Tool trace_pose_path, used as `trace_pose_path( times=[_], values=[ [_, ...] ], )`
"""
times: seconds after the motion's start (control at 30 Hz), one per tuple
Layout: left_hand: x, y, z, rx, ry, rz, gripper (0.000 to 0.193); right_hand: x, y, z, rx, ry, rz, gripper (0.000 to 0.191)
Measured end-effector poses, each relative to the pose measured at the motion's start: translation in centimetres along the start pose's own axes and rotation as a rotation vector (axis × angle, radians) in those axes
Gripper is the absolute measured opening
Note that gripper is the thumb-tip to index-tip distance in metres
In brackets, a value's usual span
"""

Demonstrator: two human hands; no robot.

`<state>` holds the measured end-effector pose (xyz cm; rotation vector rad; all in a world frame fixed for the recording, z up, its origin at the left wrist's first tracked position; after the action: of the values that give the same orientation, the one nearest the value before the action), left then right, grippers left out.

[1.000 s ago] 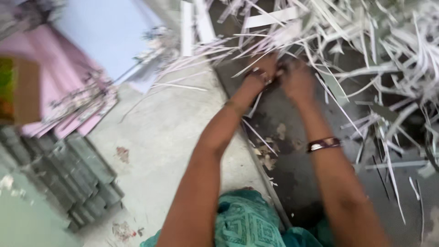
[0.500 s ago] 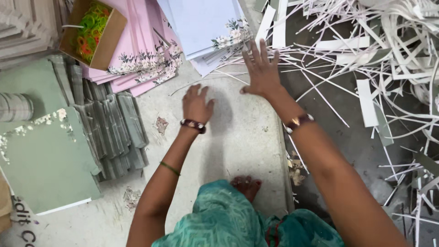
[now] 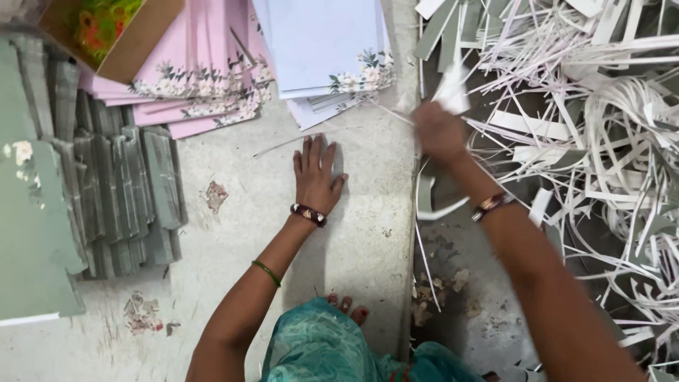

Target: The person sits on the floor of a paper craft workshop and assembles decorative greeting cards. They pick up card blanks with floral cutouts, align and press inner paper sheets into the covers, peel thin paper strips from the cards, stack round paper discs, and brush paper scraps aside on the floor.

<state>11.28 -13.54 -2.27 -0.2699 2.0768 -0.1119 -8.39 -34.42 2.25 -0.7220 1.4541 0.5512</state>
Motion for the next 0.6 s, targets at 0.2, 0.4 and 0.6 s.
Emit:
trace_pose_path(
  times=[0.2, 0.4, 0.6],
  values=[
    [-1.4, -0.8, 0.2, -0.039, -0.164, -0.087, 0.078, -7.6, 3.7, -25.8, 0.859, 0.193, 0.045, 0.036],
    [-2.4, -2.4, 1.6, -0.141, -0.293, -0.117, 0.065, -9.8, 7.2, -29.0, 0.716, 0.008, 0.310, 0.051],
    [-1.8, -5.3, 0.9, -0.045, -0.381, -0.119, 0.047, -15.6, 18.5, -15.7, 0.114, 0.249, 0.590, 0.058]
  ],
)
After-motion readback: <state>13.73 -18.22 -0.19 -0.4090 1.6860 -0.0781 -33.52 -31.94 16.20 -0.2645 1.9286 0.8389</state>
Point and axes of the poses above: each hand's wrist, its own y-axis away from the middle knuckle, its own x-axis out of the palm, z = x × y, the point moved 4 cm from there along -y, towards the middle knuckle, and after that the axes turned 8 degrees about x, right-handed, at the moved point
